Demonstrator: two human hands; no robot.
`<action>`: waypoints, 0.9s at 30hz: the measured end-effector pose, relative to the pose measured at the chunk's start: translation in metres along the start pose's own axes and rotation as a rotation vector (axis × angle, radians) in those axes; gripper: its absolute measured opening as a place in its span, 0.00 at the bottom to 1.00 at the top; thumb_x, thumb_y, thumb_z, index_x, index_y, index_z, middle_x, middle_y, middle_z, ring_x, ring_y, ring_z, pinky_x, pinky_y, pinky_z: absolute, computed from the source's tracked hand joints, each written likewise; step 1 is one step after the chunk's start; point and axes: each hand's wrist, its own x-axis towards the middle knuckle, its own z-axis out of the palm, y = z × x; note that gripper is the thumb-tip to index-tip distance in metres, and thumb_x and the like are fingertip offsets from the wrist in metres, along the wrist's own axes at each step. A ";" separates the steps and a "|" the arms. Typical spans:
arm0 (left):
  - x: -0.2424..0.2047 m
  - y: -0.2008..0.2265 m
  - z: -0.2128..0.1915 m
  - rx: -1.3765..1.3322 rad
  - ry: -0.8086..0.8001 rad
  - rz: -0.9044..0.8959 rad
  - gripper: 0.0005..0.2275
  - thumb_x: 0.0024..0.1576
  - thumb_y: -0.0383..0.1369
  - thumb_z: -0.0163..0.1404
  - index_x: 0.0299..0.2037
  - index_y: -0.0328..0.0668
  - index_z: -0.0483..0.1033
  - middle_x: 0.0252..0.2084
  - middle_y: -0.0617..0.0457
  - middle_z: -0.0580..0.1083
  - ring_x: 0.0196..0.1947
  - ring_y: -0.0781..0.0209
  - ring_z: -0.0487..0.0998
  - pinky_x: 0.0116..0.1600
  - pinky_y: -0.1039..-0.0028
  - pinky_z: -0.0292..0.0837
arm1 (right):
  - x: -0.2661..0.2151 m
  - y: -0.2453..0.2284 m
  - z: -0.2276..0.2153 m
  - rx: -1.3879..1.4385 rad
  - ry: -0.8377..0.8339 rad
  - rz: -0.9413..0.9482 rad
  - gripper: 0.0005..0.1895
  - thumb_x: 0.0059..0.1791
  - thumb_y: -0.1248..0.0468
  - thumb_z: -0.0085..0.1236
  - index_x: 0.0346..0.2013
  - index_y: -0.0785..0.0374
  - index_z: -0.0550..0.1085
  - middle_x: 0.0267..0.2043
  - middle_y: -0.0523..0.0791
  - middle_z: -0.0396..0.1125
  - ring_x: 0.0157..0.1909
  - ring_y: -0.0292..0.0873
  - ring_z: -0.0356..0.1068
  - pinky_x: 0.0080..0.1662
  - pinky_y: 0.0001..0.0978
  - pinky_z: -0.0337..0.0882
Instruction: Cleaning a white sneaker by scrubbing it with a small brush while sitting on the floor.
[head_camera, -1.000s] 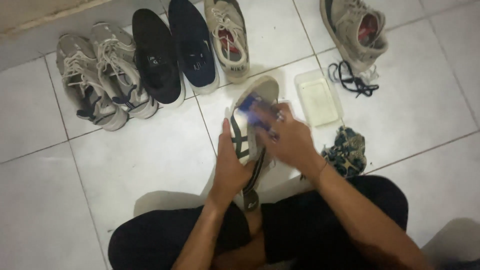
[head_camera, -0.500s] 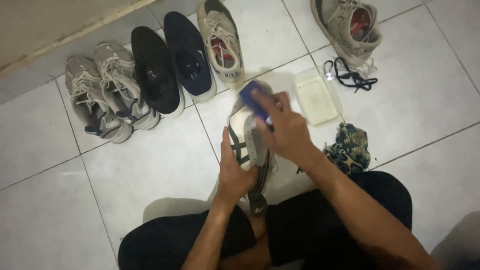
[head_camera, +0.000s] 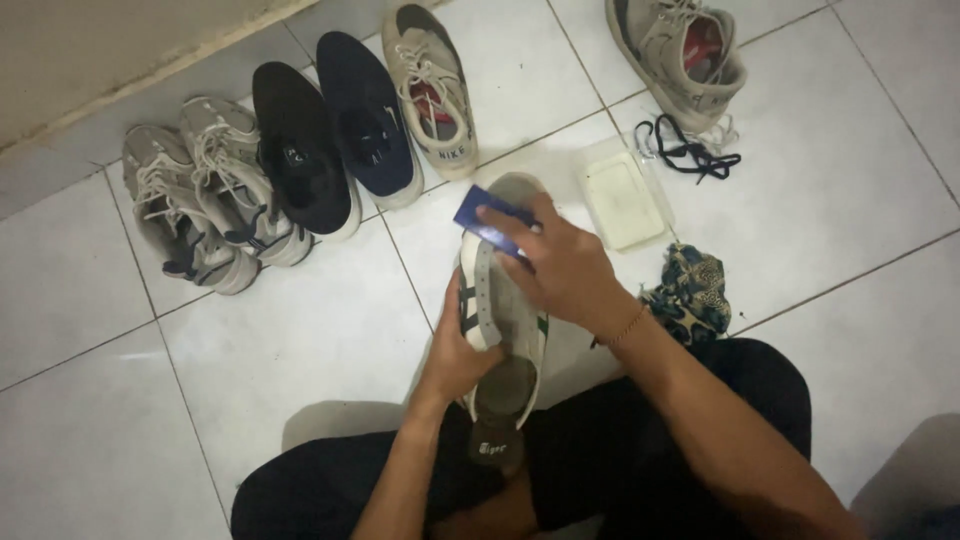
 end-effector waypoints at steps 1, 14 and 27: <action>0.002 -0.002 0.001 -0.001 0.001 0.004 0.52 0.39 0.30 0.59 0.76 0.46 0.40 0.74 0.34 0.54 0.70 0.27 0.57 0.67 0.46 0.67 | 0.003 0.009 0.001 -0.003 0.002 -0.003 0.25 0.54 0.45 0.44 0.65 0.37 0.69 0.49 0.46 0.63 0.34 0.53 0.77 0.35 0.43 0.77; 0.004 -0.048 -0.001 -0.272 -0.045 0.086 0.53 0.39 0.35 0.65 0.75 0.41 0.42 0.74 0.33 0.54 0.70 0.27 0.56 0.69 0.43 0.62 | 0.003 0.021 -0.021 0.162 -0.052 0.144 0.27 0.47 0.53 0.56 0.62 0.32 0.72 0.44 0.41 0.65 0.28 0.56 0.74 0.35 0.47 0.77; 0.034 -0.119 -0.012 -0.426 0.133 0.090 0.55 0.37 0.31 0.67 0.75 0.35 0.42 0.70 0.35 0.59 0.68 0.41 0.61 0.70 0.49 0.59 | 0.008 0.032 -0.066 0.192 -0.108 0.094 0.25 0.55 0.53 0.50 0.65 0.58 0.66 0.49 0.58 0.67 0.44 0.65 0.72 0.41 0.54 0.74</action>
